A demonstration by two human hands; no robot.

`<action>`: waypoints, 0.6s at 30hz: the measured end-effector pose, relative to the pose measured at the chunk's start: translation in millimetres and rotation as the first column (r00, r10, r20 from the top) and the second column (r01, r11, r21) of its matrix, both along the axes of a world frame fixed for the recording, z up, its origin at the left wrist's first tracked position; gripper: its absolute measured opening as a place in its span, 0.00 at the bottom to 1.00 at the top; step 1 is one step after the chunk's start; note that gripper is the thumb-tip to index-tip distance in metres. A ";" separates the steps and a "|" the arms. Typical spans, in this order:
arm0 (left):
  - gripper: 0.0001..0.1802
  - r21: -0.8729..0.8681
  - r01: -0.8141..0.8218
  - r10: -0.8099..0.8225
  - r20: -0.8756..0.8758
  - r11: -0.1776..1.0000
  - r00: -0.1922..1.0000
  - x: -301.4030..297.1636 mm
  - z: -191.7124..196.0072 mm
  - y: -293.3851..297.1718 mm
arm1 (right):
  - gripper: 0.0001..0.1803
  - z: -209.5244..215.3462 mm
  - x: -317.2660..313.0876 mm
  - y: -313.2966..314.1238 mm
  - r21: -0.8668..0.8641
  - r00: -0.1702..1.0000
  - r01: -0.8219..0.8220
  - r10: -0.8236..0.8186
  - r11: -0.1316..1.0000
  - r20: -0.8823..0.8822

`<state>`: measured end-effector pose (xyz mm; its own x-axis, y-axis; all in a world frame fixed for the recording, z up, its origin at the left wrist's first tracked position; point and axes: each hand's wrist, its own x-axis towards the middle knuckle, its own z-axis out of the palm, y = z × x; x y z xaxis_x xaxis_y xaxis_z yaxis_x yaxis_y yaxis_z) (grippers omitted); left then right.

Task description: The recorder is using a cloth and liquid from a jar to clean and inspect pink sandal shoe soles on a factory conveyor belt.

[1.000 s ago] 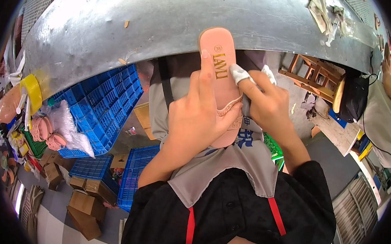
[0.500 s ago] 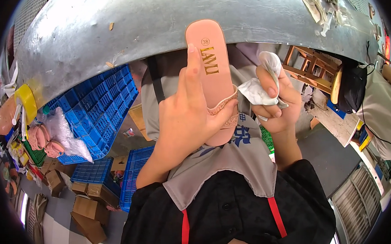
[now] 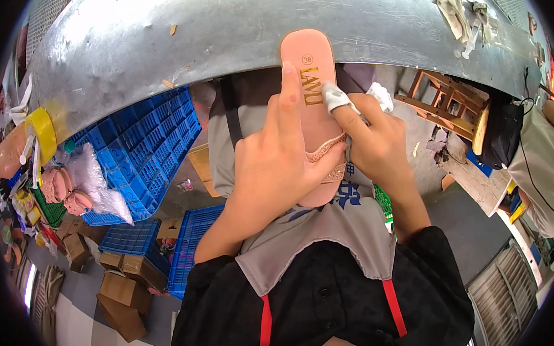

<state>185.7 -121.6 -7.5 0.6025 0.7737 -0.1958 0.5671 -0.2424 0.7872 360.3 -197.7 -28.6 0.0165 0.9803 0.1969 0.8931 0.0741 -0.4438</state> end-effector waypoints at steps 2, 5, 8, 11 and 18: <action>0.62 0.022 -0.001 0.002 -0.006 1.000 1.000 -0.1 -2.1 -0.9 | 0.27 -0.6 -2.2 0.5 0.009 0.998 0.001 -0.001 1.000 0.055; 0.62 0.039 -0.022 0.022 0.002 0.999 1.000 0.3 -3.1 -1.3 | 0.27 2.2 -5.3 7.8 0.021 0.992 0.044 -0.046 0.999 0.118; 0.62 0.043 -0.047 0.045 0.045 0.998 0.998 0.6 -7.1 -2.1 | 0.27 0.3 -4.0 16.4 0.037 0.991 0.079 -0.083 0.996 0.108; 0.62 0.047 -0.062 0.059 0.067 0.997 0.996 1.5 -9.2 -2.8 | 0.25 3.3 -3.6 13.1 0.018 0.996 0.082 -0.083 0.996 0.045; 0.61 -0.024 -0.067 0.069 0.095 0.997 0.993 -1.7 -11.9 -6.0 | 0.22 12.9 -12.3 13.9 -0.044 0.984 0.065 -0.057 0.997 0.166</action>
<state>184.0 -127.6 -19.4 0.5651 0.8101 -0.1564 0.5039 -0.1887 0.8429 348.0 -183.8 -15.7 0.0476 0.9870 0.1533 0.9564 -0.0008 -0.2922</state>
